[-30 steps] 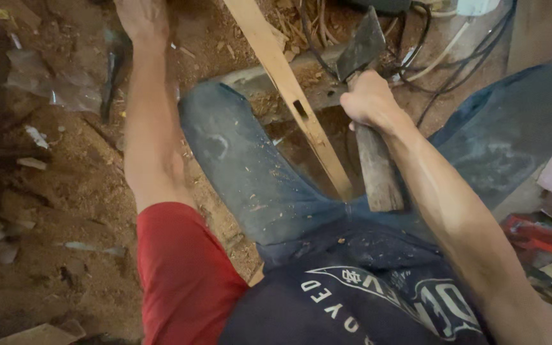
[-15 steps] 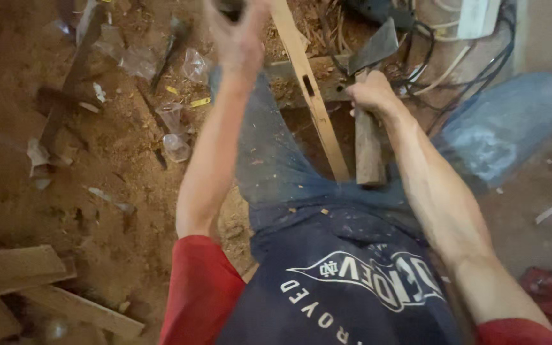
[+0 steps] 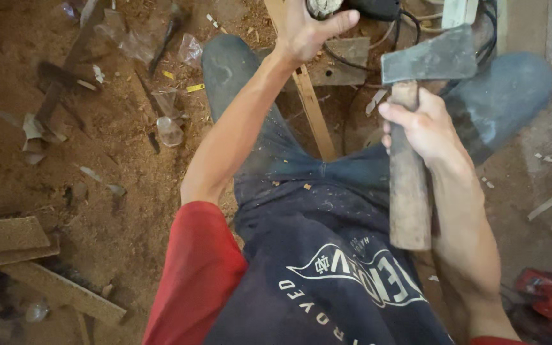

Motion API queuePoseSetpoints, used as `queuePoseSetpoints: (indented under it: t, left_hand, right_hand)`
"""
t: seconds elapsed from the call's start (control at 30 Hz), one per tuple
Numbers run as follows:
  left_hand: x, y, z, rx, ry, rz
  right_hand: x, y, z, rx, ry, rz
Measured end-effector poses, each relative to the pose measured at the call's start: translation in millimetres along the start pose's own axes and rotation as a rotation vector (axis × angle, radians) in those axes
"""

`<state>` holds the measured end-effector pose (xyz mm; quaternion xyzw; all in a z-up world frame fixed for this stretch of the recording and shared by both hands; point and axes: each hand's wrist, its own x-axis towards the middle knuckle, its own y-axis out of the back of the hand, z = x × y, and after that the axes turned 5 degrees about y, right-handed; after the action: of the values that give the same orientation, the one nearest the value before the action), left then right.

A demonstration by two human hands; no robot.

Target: The person sits on the floor and uses a small axe to carve a piece of wood held in their left hand. They repeatedly strike the wood to shape it, creating wood chips that fall to the ground.

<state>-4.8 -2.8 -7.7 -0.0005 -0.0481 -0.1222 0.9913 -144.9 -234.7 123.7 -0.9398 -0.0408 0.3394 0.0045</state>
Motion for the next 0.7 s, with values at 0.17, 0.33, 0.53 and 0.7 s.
queuePoseSetpoints:
  t: [0.17, 0.33, 0.53, 0.7]
  left_hand:
    - [-3, 1, -19, 0.109, 0.103, -0.003]
    - [-3, 2, -28, 0.146, 0.114, 0.0]
    - [-4, -1, -17, 0.081, 0.121, -0.11]
    - [-3, -2, -18, 0.184, -0.129, -0.094]
  right_hand:
    - [-25, -3, -4, 0.012, 0.058, -0.031]
    - [-35, -11, -6, -0.049, 0.105, -0.058]
    - [-42, -27, -21, -0.092, 0.122, -0.09]
    - [-47, -34, -30, -0.142, 0.178, -0.109]
